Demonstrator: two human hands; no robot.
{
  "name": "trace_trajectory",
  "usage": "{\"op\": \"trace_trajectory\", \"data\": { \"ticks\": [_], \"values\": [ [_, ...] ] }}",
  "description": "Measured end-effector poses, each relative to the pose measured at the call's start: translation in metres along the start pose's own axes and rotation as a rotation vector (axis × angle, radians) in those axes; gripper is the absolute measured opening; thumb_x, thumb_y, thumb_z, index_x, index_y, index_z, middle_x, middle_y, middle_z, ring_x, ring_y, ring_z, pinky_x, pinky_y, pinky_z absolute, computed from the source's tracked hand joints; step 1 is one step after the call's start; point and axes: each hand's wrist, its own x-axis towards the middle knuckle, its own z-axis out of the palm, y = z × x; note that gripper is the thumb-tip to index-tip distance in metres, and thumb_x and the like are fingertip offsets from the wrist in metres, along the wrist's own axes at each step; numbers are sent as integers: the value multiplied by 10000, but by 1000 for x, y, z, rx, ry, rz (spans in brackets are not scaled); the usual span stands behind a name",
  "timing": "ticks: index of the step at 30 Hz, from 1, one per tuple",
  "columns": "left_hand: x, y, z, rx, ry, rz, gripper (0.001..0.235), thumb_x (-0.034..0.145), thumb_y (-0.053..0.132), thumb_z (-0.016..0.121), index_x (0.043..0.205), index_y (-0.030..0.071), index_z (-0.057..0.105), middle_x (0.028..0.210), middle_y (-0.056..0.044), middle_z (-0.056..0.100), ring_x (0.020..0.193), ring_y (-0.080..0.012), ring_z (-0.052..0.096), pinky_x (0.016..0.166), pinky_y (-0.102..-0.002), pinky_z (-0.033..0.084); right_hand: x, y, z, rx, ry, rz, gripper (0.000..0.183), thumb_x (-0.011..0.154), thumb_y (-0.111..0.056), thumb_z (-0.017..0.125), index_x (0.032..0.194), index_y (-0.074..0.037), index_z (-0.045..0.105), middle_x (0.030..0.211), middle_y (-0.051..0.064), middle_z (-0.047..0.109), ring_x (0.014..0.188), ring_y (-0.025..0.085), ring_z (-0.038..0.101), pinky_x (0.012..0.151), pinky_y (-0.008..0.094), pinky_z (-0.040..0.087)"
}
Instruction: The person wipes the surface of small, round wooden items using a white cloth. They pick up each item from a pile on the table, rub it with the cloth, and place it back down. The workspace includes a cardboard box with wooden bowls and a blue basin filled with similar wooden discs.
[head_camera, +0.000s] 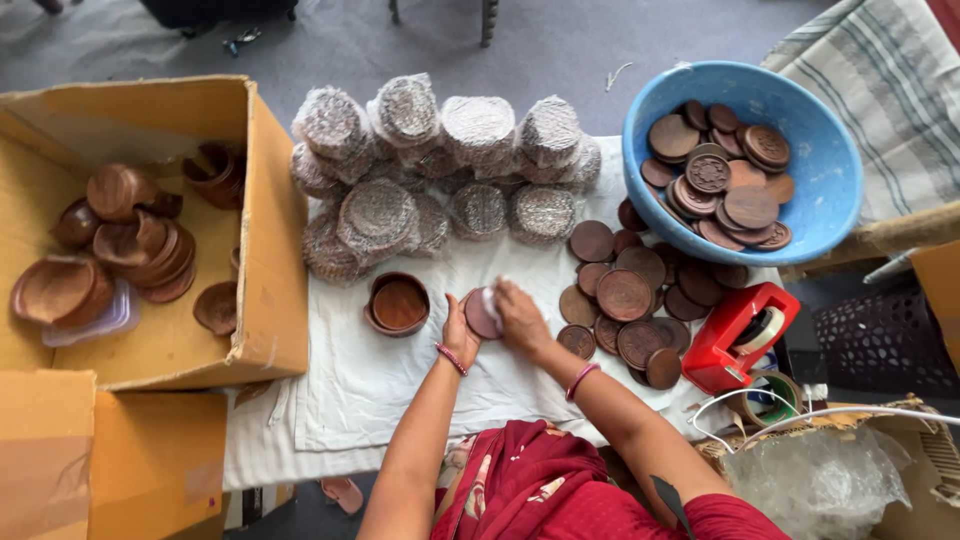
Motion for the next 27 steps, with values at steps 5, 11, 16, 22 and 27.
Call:
{"op": "trace_trajectory", "data": {
  "ticks": [5, 11, 16, 22, 27],
  "values": [
    [17, -11, -23, 14, -11, 10, 831, 1011, 685, 263, 1523, 54, 437, 1496, -103, 538, 1398, -268, 478, 1172, -441, 393, -12, -5, -3, 158, -62, -305, 435, 904, -119, 666, 1318, 7, 626, 1438, 170, 562, 1314, 342, 587, 1141, 444, 466],
    [1, 0, 0, -11, 27, -20, 799, 990, 675, 257, 1483, 78, 454, 1475, -75, 563, 1366, -239, 524, 1129, -448, 436, -11, 3, 5, -13, -163, -110, 496, 953, -146, 658, 1414, 5, 554, 1549, 182, 485, 1393, 323, 511, 1206, 423, 401],
    [18, -13, -21, 95, 69, 42, 831, 1032, 687, 285, 1508, 37, 487, 1455, -137, 565, 1346, -292, 515, 1147, -440, 423, -26, 0, 17, -7, -333, -286, 593, 1022, -250, 533, 1567, -40, 433, 1662, 140, 397, 1493, 270, 410, 1258, 432, 253],
    [1, -1, -1, -34, 112, -36, 754, 974, 668, 227, 1452, 138, 475, 1449, -28, 560, 1338, -245, 519, 1082, -519, 427, -4, -3, 5, -32, -343, 0, 666, 1063, -454, 399, 1594, -57, 335, 1687, 150, 275, 1550, 260, 265, 1249, 474, 142],
    [10, -9, -15, 112, 90, 29, 820, 1006, 709, 295, 1504, 88, 494, 1463, -125, 570, 1340, -264, 545, 1116, -415, 450, -7, 4, 11, 8, -629, -197, 758, 1025, -567, 339, 1639, -139, 224, 1716, 116, 179, 1566, 251, 180, 1264, 474, 84]
  ]
}}
